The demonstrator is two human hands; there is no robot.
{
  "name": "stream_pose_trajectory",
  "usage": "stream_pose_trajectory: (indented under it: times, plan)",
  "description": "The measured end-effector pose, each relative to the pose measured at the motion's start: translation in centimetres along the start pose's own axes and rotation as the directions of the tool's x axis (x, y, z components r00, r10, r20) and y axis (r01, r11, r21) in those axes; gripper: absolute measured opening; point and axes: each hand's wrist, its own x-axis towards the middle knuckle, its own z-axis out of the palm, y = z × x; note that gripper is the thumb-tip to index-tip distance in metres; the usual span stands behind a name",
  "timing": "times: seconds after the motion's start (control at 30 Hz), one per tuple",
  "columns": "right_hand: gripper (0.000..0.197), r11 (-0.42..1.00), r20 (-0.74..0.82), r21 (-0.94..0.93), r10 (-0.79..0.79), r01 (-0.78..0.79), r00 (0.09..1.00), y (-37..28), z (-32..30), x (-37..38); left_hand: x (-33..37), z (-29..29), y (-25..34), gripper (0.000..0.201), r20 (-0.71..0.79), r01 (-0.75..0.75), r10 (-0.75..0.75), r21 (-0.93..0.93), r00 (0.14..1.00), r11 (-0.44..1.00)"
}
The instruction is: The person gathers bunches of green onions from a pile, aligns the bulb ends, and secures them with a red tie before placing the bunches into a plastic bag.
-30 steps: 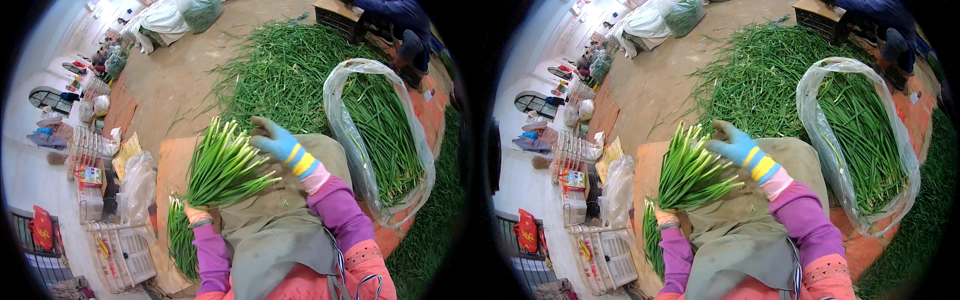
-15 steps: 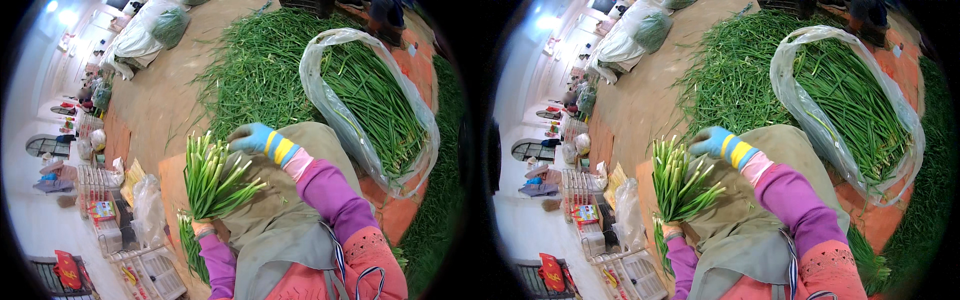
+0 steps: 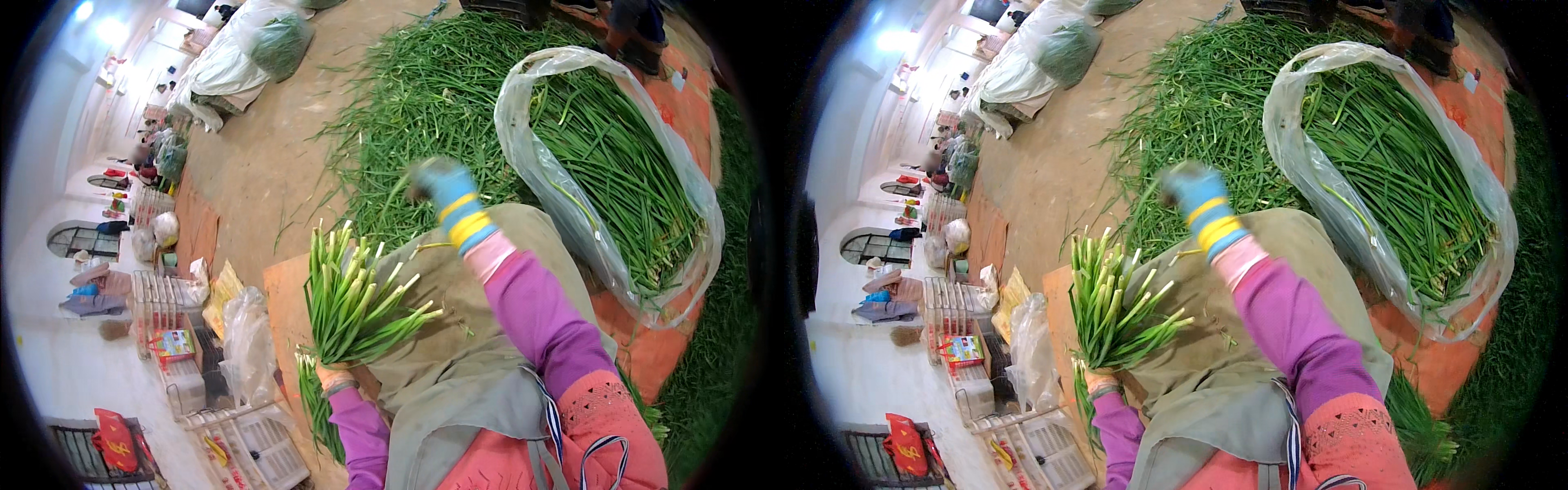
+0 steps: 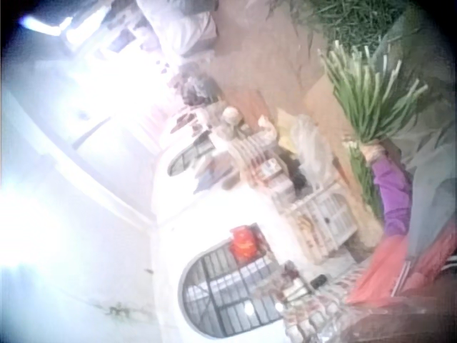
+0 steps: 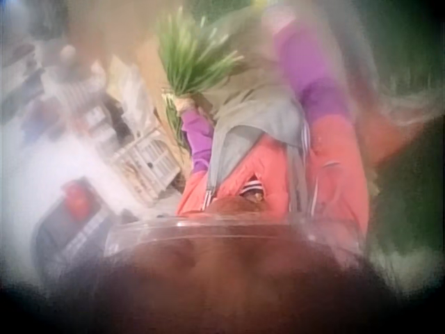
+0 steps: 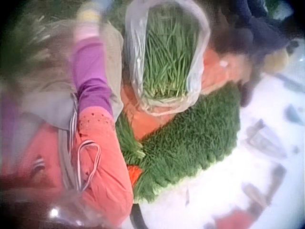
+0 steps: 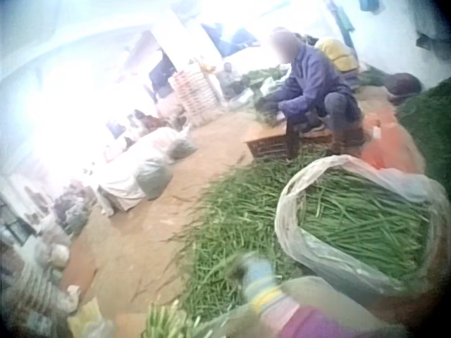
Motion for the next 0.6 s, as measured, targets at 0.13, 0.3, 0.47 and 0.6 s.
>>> stream_pose_trajectory:
  times: [0.13,0.3,0.47,0.6]
  plan:
    - [0.014,0.421,-0.387,0.865,0.220,0.271,0.895,-1.5,-5.5,4.2,0.3,-1.0,1.3,0.031,0.153,0.170,-0.148,-0.141,0.977,0.975]
    - [0.066,0.956,0.272,-0.289,0.127,-0.045,0.954,-2.7,2.9,-0.1,-0.8,-2.7,4.1,0.025,0.014,0.083,-0.307,-0.974,0.952,0.211]
    - [0.052,0.698,0.522,-0.704,0.386,0.129,0.760,-1.6,7.4,-0.8,-0.8,-2.6,3.0,0.025,-0.099,0.014,-0.237,-0.902,0.966,0.432]
    - [0.039,0.707,0.540,-0.681,0.308,0.192,0.784,-0.4,8.5,-0.7,-0.1,-0.7,2.0,0.029,0.122,0.065,-0.307,-0.980,0.944,-0.191]
